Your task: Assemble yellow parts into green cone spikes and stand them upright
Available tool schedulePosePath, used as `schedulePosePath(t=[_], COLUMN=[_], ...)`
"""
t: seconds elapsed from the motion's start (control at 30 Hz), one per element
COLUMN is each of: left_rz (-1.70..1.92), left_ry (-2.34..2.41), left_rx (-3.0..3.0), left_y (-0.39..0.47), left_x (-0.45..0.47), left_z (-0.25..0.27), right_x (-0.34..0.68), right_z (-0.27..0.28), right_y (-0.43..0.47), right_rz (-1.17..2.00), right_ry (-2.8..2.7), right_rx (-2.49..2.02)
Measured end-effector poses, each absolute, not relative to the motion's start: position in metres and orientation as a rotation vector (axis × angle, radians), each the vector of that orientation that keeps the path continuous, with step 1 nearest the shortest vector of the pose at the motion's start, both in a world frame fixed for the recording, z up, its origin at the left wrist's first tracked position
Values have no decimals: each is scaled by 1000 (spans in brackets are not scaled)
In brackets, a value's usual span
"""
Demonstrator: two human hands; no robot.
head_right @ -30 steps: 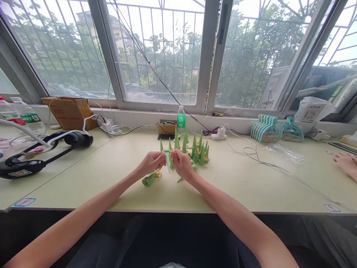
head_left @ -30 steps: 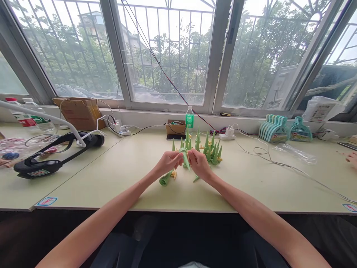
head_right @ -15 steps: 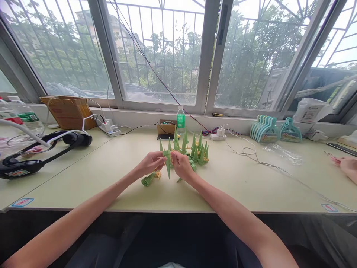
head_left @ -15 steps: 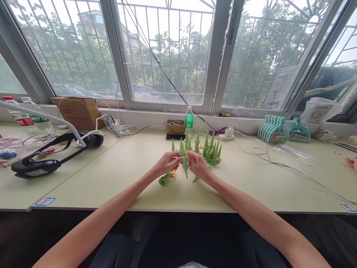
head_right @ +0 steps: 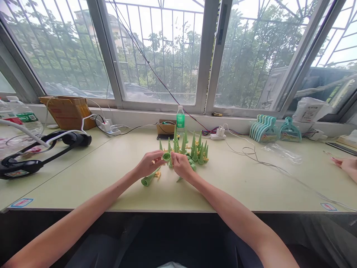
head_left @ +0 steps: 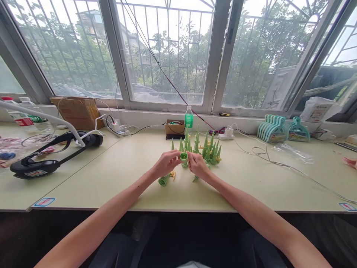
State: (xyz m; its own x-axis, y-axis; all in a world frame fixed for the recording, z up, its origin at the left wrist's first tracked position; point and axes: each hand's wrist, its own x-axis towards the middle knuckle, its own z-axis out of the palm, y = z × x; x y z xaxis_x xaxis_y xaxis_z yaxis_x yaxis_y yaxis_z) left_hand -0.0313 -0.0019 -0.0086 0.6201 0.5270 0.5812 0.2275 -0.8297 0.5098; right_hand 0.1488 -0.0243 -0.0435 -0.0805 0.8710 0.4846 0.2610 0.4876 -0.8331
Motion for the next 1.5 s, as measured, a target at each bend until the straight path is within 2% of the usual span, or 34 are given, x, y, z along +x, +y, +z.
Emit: schedulePosePath(t=[0.63, 0.93, 1.5], left_rz=[1180, 918, 868], left_ry=[735, 729, 673], left_rx=[2062, 2004, 2050], left_y=[-9, -4, -10], left_x=[-25, -22, -28], left_z=[-5, -8, -5], right_x=[148, 150, 148], right_z=[-37, -33, -39], right_y=[-30, -35, -31], right_rz=[586, 498, 569], right_ry=[-1623, -1687, -1662], right_rx=[-958, -971, -972])
